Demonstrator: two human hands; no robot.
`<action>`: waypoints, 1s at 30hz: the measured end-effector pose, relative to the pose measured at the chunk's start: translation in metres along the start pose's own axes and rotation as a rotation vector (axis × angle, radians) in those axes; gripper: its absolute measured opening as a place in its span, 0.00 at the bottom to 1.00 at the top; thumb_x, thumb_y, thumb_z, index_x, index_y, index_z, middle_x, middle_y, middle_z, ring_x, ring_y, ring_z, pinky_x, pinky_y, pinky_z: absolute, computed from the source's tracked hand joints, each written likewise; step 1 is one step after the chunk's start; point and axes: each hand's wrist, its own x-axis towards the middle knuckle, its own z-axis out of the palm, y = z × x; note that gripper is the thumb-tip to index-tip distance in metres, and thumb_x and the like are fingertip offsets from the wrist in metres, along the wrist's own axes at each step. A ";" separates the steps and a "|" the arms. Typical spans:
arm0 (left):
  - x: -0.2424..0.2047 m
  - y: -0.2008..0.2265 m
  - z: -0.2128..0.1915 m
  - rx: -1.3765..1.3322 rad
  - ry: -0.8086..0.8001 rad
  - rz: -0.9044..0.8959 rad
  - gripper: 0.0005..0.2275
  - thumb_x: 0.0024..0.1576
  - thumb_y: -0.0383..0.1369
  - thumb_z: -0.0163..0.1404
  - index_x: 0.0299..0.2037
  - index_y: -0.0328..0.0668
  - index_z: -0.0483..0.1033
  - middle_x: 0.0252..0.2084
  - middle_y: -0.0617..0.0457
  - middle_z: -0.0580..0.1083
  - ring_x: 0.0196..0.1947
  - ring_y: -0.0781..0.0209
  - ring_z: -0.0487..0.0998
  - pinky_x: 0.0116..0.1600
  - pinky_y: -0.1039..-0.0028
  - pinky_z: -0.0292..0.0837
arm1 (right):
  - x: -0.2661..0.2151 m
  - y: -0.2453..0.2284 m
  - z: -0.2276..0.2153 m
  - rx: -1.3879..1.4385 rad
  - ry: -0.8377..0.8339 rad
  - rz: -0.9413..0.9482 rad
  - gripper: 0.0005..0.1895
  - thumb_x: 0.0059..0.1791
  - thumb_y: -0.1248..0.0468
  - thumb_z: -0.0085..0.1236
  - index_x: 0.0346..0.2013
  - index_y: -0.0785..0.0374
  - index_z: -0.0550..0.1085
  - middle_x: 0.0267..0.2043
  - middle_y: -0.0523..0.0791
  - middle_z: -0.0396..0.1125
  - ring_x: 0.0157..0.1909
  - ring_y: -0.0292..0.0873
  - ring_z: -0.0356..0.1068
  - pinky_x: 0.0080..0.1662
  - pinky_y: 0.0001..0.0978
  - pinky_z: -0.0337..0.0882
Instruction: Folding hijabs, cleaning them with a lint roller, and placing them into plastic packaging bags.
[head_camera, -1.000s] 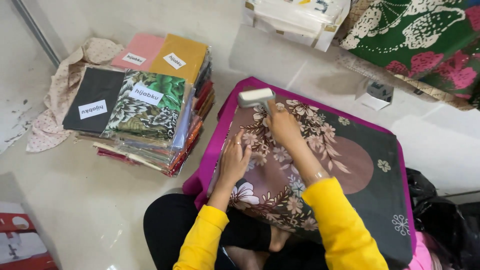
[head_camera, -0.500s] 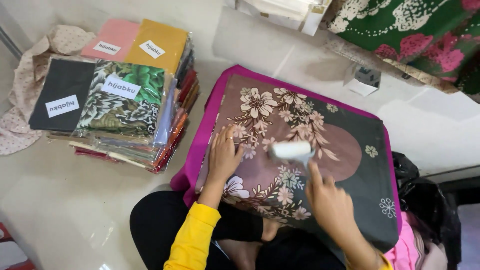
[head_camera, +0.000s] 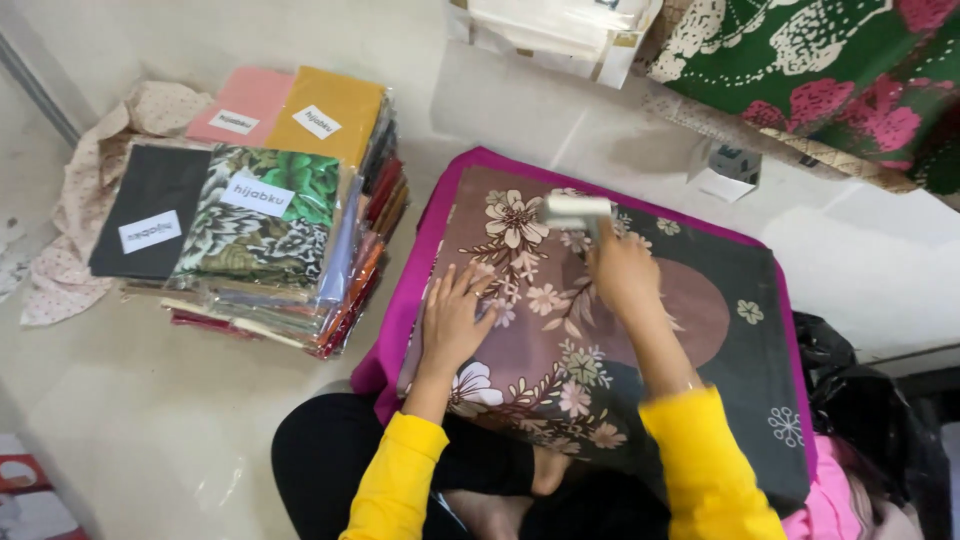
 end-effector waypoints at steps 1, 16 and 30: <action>0.002 0.001 -0.001 -0.007 -0.004 0.002 0.22 0.56 0.46 0.51 0.61 0.52 0.74 0.70 0.52 0.65 0.72 0.40 0.57 0.73 0.49 0.48 | -0.027 0.009 -0.003 -0.007 -0.003 0.005 0.21 0.51 0.59 0.47 0.58 0.60 0.64 0.36 0.60 0.72 0.36 0.68 0.73 0.36 0.63 0.73; -0.002 0.002 0.002 0.066 -0.036 -0.006 0.22 0.56 0.43 0.50 0.63 0.56 0.72 0.70 0.56 0.65 0.73 0.43 0.56 0.73 0.52 0.48 | -0.179 0.135 -0.029 -0.341 -0.007 0.204 0.34 0.49 0.51 0.52 0.70 0.48 0.62 0.30 0.54 0.72 0.24 0.61 0.73 0.27 0.53 0.73; 0.000 0.004 -0.012 0.100 -0.140 -0.036 0.23 0.59 0.49 0.47 0.65 0.64 0.68 0.72 0.55 0.64 0.74 0.45 0.57 0.73 0.42 0.46 | -0.112 0.170 0.003 -0.161 -0.111 0.333 0.30 0.55 0.46 0.44 0.72 0.45 0.62 0.44 0.59 0.73 0.45 0.69 0.77 0.45 0.61 0.77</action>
